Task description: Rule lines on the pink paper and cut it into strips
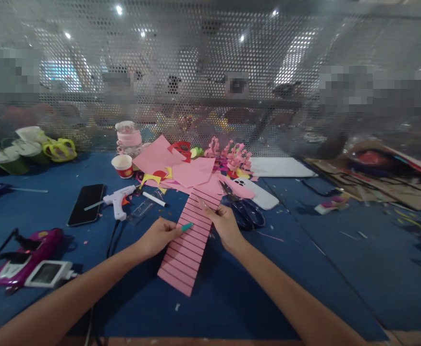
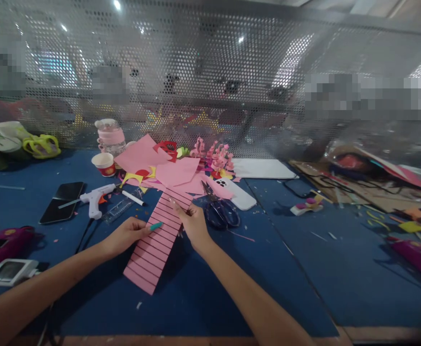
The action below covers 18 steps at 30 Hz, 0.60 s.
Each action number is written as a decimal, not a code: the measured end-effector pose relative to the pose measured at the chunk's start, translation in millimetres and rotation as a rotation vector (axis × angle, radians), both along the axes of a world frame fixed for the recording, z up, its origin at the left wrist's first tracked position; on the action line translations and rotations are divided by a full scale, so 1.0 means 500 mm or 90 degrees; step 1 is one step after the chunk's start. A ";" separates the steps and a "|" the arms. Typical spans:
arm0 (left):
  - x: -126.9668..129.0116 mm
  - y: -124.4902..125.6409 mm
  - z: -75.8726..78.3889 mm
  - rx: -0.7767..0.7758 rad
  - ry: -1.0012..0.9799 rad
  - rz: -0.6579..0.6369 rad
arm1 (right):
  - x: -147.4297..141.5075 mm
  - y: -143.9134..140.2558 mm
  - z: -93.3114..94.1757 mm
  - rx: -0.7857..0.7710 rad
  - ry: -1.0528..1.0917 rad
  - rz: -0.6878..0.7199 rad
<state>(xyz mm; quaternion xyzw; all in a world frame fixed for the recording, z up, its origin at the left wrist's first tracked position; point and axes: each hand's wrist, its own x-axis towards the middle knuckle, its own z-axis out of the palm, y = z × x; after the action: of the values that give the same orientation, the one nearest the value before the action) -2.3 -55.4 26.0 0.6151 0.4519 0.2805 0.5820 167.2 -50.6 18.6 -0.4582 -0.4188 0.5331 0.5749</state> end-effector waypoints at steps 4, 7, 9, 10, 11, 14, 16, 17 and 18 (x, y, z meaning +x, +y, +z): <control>-0.001 0.003 -0.005 0.018 0.021 -0.005 | 0.003 0.005 -0.004 0.016 0.025 0.002; -0.003 0.004 -0.004 -0.001 0.042 -0.007 | 0.007 0.009 -0.003 0.014 0.016 -0.025; -0.004 0.005 -0.004 -0.004 0.057 -0.003 | 0.008 0.009 -0.002 -0.008 0.012 -0.042; -0.005 0.006 -0.005 -0.002 0.062 0.000 | 0.008 0.009 -0.001 -0.016 0.016 -0.046; -0.006 0.007 -0.005 0.000 0.066 0.002 | 0.008 0.008 0.001 -0.020 0.022 -0.047; -0.009 0.010 -0.006 0.001 0.072 0.002 | 0.008 0.006 0.003 -0.023 0.030 -0.050; -0.011 0.011 -0.004 -0.003 0.074 -0.002 | 0.010 0.006 0.003 -0.024 0.031 -0.068; -0.012 0.012 -0.002 -0.006 0.075 -0.003 | 0.011 0.007 0.003 -0.025 0.033 -0.075; -0.013 0.012 0.000 -0.008 0.076 -0.003 | 0.012 0.007 0.003 -0.026 0.036 -0.081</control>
<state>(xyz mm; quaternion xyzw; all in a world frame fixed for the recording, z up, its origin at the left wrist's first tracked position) -8.8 -49.3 25.8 0.6280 0.4862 0.2391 0.5586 173.1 -47.1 20.1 -0.4804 -0.3615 0.5169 0.6094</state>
